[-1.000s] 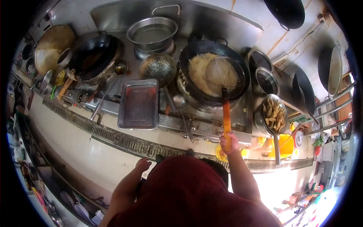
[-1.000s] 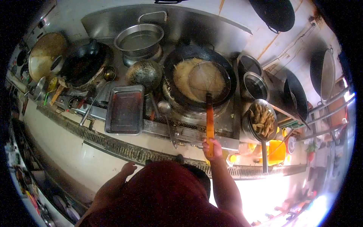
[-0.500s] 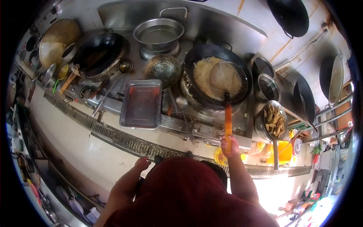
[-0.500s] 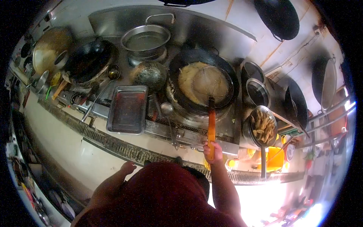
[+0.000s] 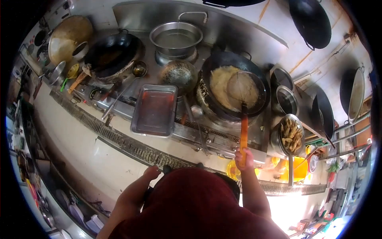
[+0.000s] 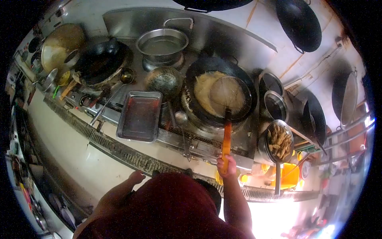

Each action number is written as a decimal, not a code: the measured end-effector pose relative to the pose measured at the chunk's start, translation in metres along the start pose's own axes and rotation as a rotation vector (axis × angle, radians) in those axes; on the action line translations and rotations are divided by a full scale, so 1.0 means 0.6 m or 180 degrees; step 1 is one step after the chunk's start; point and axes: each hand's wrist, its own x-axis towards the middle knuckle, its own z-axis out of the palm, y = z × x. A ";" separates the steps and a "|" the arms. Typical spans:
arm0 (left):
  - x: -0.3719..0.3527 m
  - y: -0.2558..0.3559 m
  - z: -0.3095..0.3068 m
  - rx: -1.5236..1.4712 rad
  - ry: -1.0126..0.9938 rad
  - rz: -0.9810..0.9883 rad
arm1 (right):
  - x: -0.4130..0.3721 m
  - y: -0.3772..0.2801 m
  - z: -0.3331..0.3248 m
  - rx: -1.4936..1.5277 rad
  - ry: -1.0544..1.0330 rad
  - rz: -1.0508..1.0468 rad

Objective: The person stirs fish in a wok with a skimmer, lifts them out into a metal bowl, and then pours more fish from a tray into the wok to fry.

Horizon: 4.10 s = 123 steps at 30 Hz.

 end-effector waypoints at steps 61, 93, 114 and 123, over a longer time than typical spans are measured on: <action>-0.090 -0.433 0.118 -0.0908 0.0613 -0.0891 | 0.668 0.189 0.590 -0.3956 0.0182 -0.1797; -0.177 -0.419 -0.018 -0.1617 0.0541 -0.1884 | 0.176 0.455 0.380 -0.6641 -0.1470 -0.0286; -0.074 -0.206 0.089 0.0316 0.0523 -0.0135 | 0.030 0.043 0.259 -0.8574 0.0161 -0.5027; -0.139 -0.081 0.103 -0.1354 0.0110 -0.1495 | 0.060 -0.071 0.192 -0.9626 -0.0257 -0.1810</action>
